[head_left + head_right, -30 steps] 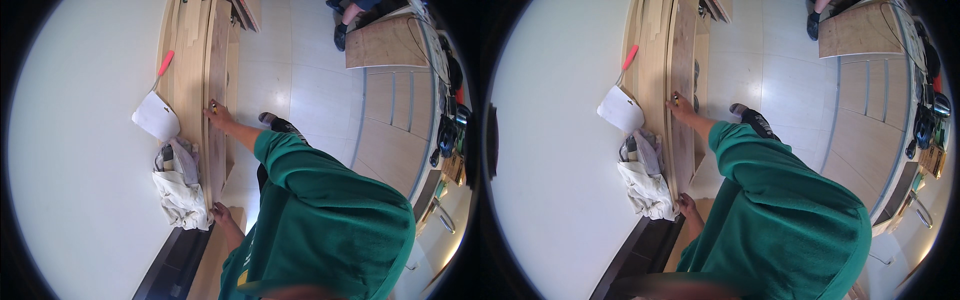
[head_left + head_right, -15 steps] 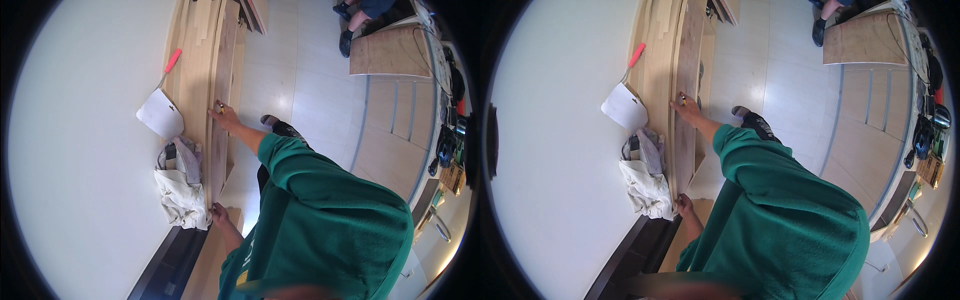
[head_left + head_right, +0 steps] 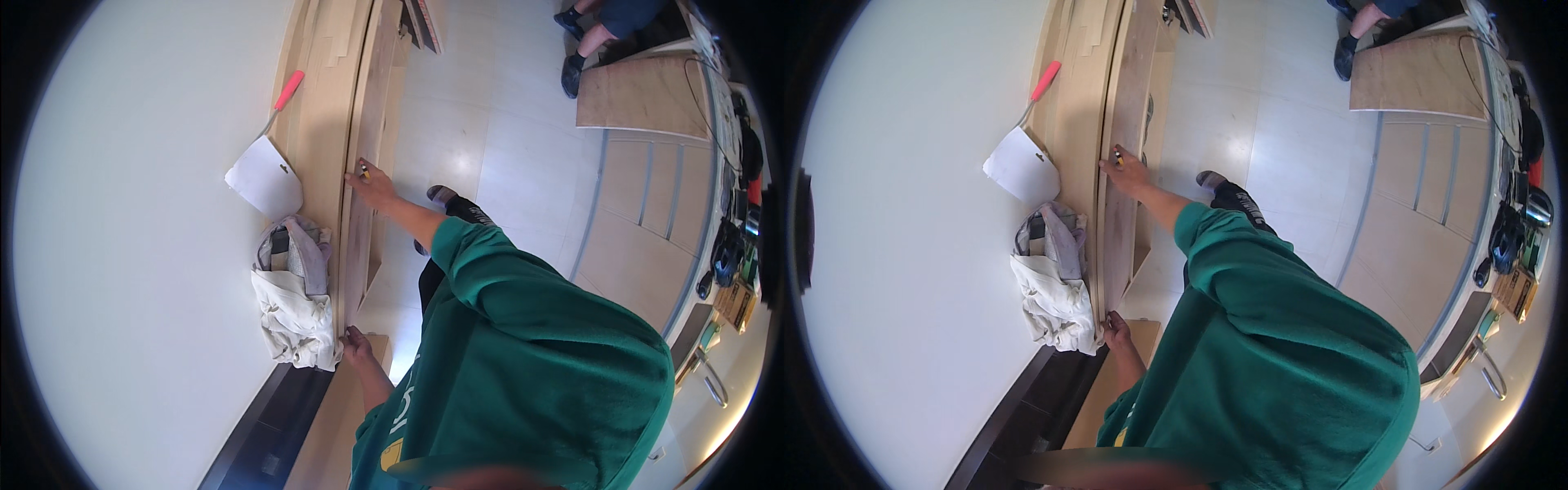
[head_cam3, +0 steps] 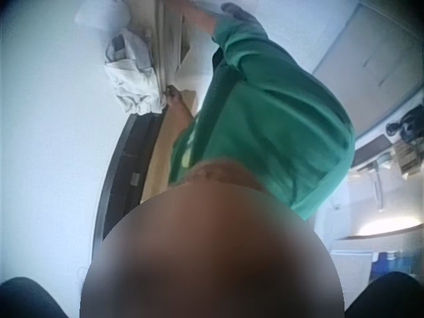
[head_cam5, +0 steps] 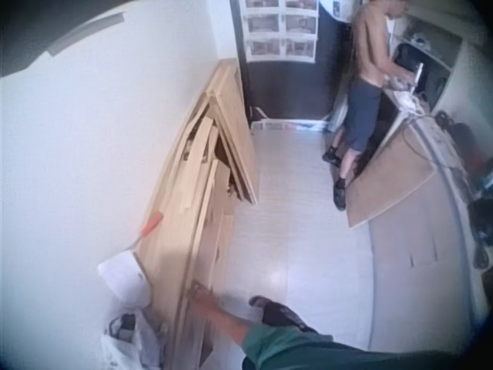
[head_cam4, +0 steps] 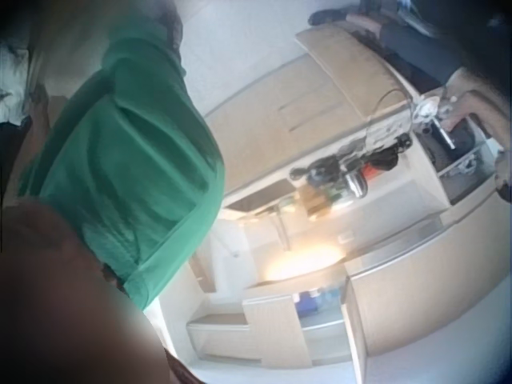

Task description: The person measures a large plywood sheet with a tape measure and marks it with a pencil. They then move around the workshop, handling smaller wood pieces and placing them on a shelf.

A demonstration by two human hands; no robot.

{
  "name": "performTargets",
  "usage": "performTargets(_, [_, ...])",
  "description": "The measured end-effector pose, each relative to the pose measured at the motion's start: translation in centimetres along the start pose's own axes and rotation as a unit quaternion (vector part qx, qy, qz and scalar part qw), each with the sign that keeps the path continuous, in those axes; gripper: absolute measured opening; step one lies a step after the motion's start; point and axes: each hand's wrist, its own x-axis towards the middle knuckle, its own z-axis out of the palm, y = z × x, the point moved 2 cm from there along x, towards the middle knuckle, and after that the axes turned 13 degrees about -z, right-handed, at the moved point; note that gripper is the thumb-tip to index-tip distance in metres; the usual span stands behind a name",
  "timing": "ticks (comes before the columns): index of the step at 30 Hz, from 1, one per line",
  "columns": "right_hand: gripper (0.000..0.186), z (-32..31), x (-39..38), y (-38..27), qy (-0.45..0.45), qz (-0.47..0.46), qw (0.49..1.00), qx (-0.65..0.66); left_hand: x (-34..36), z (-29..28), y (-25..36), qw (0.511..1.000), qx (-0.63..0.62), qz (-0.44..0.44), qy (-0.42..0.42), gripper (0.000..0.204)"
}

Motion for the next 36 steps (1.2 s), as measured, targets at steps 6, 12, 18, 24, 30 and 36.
performTargets(6, [0.075,-1.3,-0.1,-1.0,-0.008,0.001,0.998,-0.060,-2.2,0.3,-3.5,0.990,0.054,0.065,0.114,0.070])
performTargets(12, [0.073,-3.5,-1.0,-2.7,-0.013,0.005,0.997,-0.073,-2.9,1.3,-5.1,0.980,0.093,0.110,0.139,0.058])
performTargets(18, [0.042,-5.0,-1.1,-2.4,-0.020,-0.001,0.986,-0.164,-1.8,-0.4,-5.2,0.994,0.032,0.051,0.092,0.039])
performTargets(24, [0.034,-7.2,-1.5,-1.2,-0.025,0.059,0.991,-0.121,0.1,-4.3,-5.5,0.997,0.041,0.013,0.064,0.041])
performTargets(30, [0.028,-9.2,-3.0,-0.8,-0.024,0.116,0.989,-0.091,-0.4,-6.7,-8.1,0.989,0.091,0.018,0.112,0.041])
performTargets(36, [0.025,-11.8,-3.4,1.6,-0.025,0.177,0.983,-0.044,2.4,-12.0,-9.3,0.996,0.059,-0.019,0.067,0.043])
